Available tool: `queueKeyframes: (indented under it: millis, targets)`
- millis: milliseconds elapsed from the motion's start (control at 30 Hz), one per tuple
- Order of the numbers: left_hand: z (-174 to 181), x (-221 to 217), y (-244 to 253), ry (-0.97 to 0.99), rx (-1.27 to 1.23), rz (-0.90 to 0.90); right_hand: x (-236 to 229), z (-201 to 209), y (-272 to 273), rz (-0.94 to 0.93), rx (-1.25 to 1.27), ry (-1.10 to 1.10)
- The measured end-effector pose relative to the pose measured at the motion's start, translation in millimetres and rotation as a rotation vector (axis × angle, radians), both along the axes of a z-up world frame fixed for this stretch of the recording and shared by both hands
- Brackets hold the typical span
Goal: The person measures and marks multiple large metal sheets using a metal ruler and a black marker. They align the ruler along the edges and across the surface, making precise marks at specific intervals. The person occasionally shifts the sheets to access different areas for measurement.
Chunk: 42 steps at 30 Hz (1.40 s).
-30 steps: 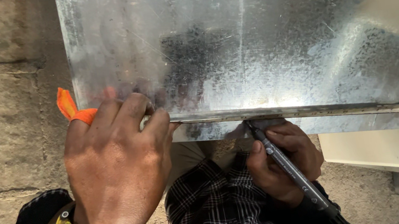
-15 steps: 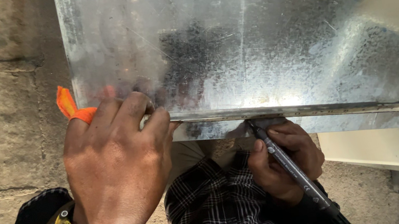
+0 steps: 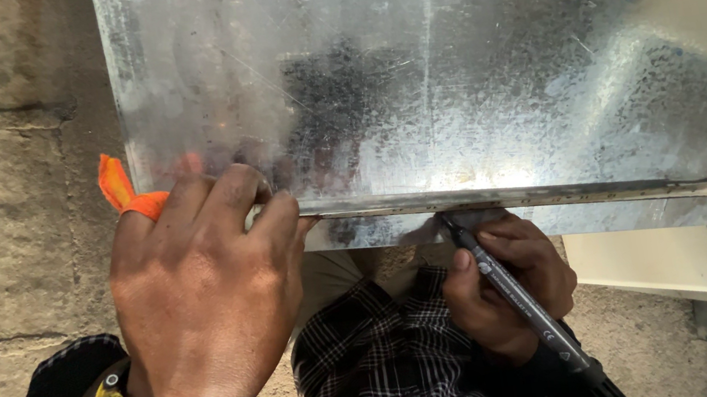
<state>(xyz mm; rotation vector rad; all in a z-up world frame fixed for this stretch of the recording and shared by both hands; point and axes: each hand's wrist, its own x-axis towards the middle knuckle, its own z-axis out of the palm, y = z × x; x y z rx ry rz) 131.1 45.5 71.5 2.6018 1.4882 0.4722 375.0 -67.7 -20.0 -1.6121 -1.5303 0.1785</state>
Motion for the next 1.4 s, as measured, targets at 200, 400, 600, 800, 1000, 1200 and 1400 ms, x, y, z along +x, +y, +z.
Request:
queueKeyframes:
  millis: [200, 400, 600, 800, 1000, 1200, 1400]
  targets:
    - [-0.8, -0.5, 0.2, 0.012, -0.003, -0.006, 0.8, -4.4, -0.1, -0.001, 0.025, 0.033]
    - [-0.2, -1.1, 0.3, 0.012, 0.022, -0.012, 1.4, -6.9, -2.6, 0.001, 0.05, 0.076]
    - [4.2, -1.8, 0.4, -0.019, -0.026, -0.007, 0.7, -4.0, -7.3, 0.026, 0.038, 0.296]
    - [8.5, -0.5, 1.9, -0.003, -0.064, 0.019, -2.1, 15.5, 2.9, 0.009, 0.02, 0.186]
    - [10.9, 0.0, 2.7, -0.008, 0.016, -0.005, -6.8, 17.2, 7.7, -0.025, 0.009, 0.261]
    - [5.3, -1.8, 2.5, 0.012, 0.01, -0.011, -8.1, 11.4, 6.9, -0.006, 0.044, 0.282]
    - [2.7, -3.4, 2.8, -0.023, 0.017, -0.026, -8.3, 7.1, 8.2, -0.008, 0.062, 0.271]
